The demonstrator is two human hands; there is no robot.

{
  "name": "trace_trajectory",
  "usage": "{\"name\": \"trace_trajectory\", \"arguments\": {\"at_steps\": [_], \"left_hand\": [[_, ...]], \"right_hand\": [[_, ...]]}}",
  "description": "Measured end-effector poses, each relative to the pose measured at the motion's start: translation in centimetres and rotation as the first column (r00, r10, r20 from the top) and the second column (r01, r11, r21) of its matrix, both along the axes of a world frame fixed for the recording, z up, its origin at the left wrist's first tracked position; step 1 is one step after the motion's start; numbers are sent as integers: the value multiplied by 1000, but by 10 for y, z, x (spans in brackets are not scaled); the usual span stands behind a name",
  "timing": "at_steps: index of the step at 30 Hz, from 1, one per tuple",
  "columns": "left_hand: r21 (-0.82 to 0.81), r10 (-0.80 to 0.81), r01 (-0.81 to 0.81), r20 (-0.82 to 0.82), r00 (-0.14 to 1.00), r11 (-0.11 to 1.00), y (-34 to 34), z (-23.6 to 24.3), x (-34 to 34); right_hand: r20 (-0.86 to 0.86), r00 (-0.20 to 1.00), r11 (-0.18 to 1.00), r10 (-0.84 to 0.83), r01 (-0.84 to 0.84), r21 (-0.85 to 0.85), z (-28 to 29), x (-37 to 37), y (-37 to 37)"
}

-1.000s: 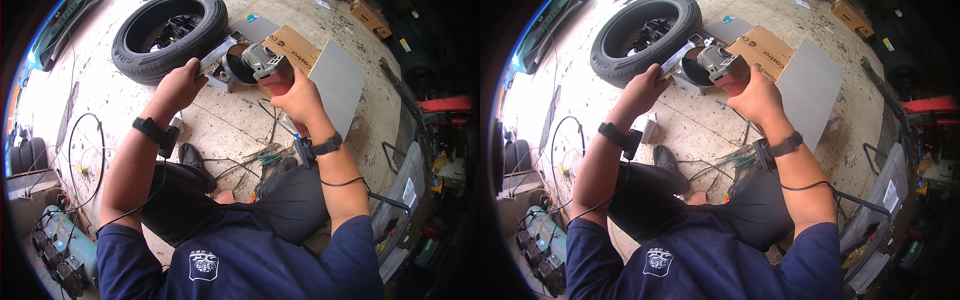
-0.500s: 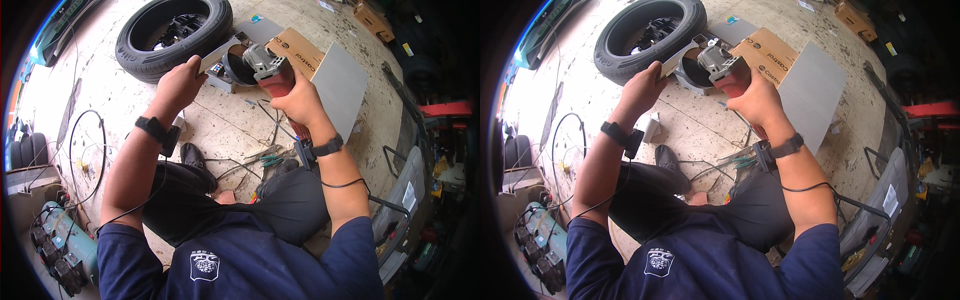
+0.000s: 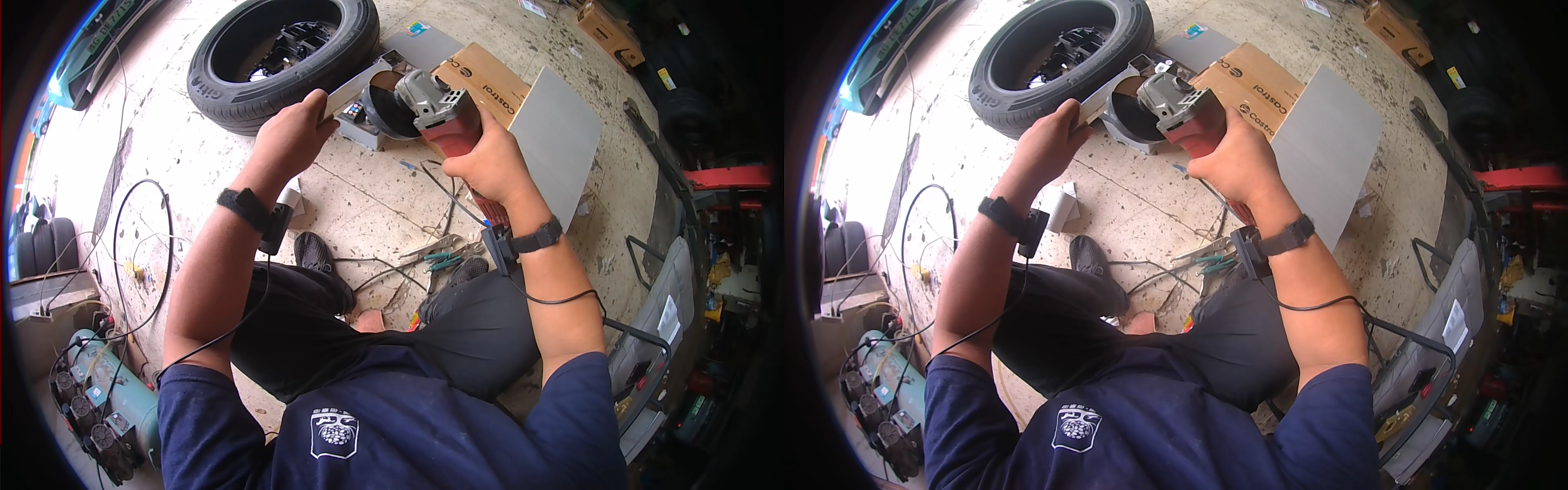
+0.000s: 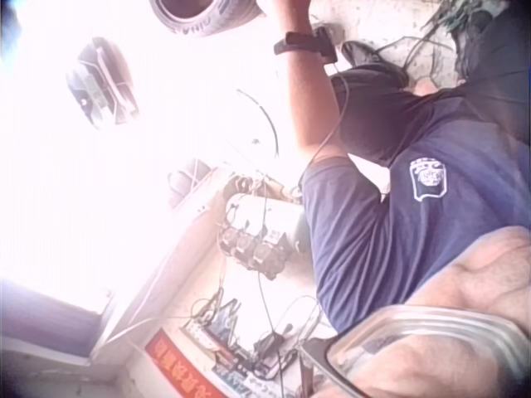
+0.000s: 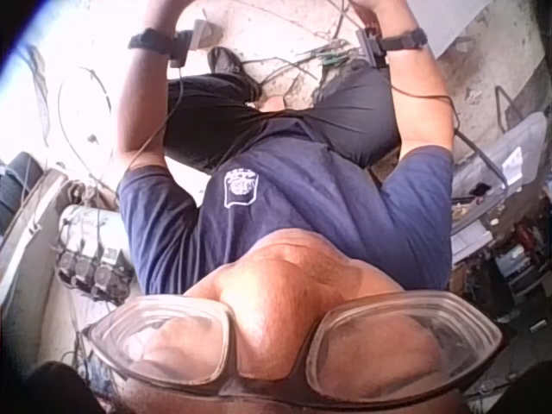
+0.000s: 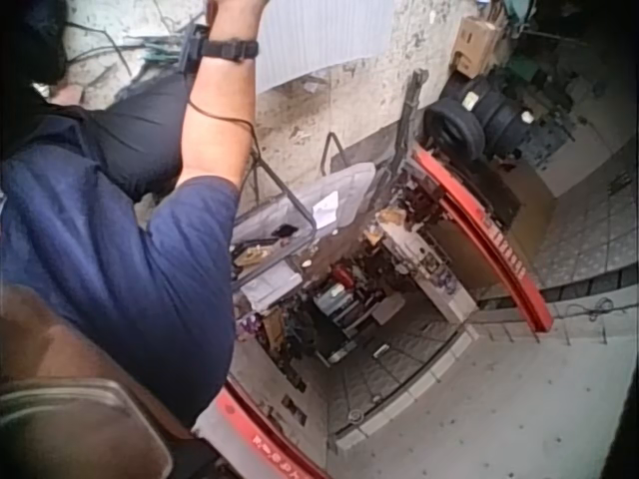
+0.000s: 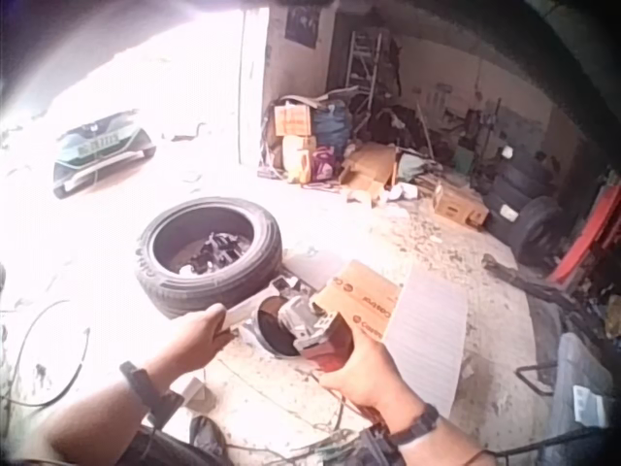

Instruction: Cutting a metal bracket with an angle grinder and clamping it with locking pliers.

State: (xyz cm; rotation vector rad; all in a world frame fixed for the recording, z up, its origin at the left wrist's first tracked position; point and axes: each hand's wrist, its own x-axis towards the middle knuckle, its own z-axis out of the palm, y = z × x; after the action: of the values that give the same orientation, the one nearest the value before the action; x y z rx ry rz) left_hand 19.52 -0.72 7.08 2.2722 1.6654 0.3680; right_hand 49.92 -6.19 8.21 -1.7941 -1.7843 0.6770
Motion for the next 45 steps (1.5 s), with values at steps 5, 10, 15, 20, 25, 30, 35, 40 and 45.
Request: {"name": "trace_trajectory", "arguments": {"at_steps": [5, 10, 15, 20, 25, 30, 35, 40, 45], "left_hand": [[0, -2, 2, 14, 1000, 1000, 0, -1, -2], [5, -3, 3, -1, 1000, 1000, 1, 1, -4], [42, -13, 13, -16, 1000, 999, 3, 0, -6], [64, -34, 34, -3, 999, 997, 4, -3, -7], [56, -27, 27, -9, 1000, 998, 6, -5, -11], [3, -22, 22, -12, 1000, 1000, 6, 0, -13], [54, -37, 38, -18, 999, 998, 7, -3, -15], [22, -31, 32, -32, 999, 999, 7, -1, -15], [23, -32, 33, -35, 999, 999, 7, -2, -17]], "right_hand": [[-15, 1000, 1000, -7, 7, -5, 4, 0, -1], [-24, 1000, 1000, -18, 17, -22, 2, 3, 1], [-16, 1000, 1000, -7, 7, -7, 1, 4, 1], [-28, 999, 999, 16, -15, 33, 1, 2, 0], [-14, 1000, 999, 15, -14, 36, 0, 2, 1], [33, 999, 998, -10, 12, -60, 2, 6, 5], [5, 1000, 999, -8, 8, -37, 1, 7, 5], [20, 1000, 1000, -11, 12, -19, -3, 9, 5], [14, 1000, 1000, -11, 11, -20, -4, 13, 7]]}}
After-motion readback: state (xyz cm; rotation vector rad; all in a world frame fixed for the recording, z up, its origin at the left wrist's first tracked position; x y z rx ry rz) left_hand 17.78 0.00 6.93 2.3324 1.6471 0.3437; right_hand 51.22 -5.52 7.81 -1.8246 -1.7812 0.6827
